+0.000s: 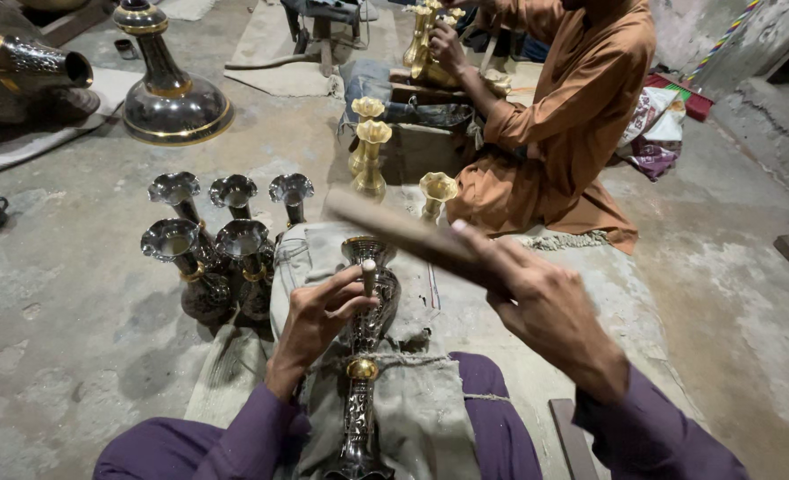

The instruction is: The person sits on the floor with an ornate metal vase braced against a cloth-covered pad on their lap. They hold a punch against the vase surface with one hand and strike it with a wooden mallet held in the other hand, repeatedly hammering to chase the decorative pattern into the metal.

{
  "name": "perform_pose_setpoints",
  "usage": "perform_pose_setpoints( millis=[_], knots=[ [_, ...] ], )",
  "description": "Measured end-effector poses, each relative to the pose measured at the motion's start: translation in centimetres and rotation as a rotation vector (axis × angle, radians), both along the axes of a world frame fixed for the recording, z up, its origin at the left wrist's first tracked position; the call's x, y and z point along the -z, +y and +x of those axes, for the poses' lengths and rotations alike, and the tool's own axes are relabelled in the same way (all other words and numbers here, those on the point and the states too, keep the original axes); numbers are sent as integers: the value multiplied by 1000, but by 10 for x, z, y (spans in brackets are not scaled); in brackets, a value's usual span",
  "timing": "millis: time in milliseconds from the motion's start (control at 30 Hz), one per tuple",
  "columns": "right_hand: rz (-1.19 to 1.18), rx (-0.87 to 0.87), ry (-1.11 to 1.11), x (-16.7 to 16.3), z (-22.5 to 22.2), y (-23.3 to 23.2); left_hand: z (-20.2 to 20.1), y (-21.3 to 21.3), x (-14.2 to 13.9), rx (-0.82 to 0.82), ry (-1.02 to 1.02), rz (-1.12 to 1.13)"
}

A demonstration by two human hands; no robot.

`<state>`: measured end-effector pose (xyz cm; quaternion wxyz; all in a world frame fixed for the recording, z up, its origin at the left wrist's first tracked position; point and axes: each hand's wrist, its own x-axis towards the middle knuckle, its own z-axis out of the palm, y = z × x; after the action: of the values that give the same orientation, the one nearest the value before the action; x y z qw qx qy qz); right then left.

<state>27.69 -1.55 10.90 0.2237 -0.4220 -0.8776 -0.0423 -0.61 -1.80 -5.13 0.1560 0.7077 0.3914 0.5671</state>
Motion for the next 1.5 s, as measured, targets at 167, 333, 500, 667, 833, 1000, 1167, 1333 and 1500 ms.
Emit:
perform_pose_setpoints(
  millis=[167,333,500,667,833,1000,1167,1333,1500],
  knots=[
    [-100,129,-7,6,0,4,1,-3,-4,42,-20,1],
    [121,-16,-68,12,1,8,2,-4,-4,11,-14,-47],
    [-59,47,28,13,-1,5,1,-2,0,10,-8,-17],
    [-1,-43,227,14,-2,3,-1,-1,2,51,-6,2],
    [101,13,-49,18,-1,4,-1,-1,3,37,-3,-38],
    [31,-64,123,20,1,4,-3,0,4,8,42,-27],
    [28,25,156,24,2,5,-3,2,7,26,36,-18],
    [114,17,-78,26,3,7,-4,2,7,4,58,-46],
    [34,-55,134,23,3,2,-4,0,2,24,62,-45]
  ],
)
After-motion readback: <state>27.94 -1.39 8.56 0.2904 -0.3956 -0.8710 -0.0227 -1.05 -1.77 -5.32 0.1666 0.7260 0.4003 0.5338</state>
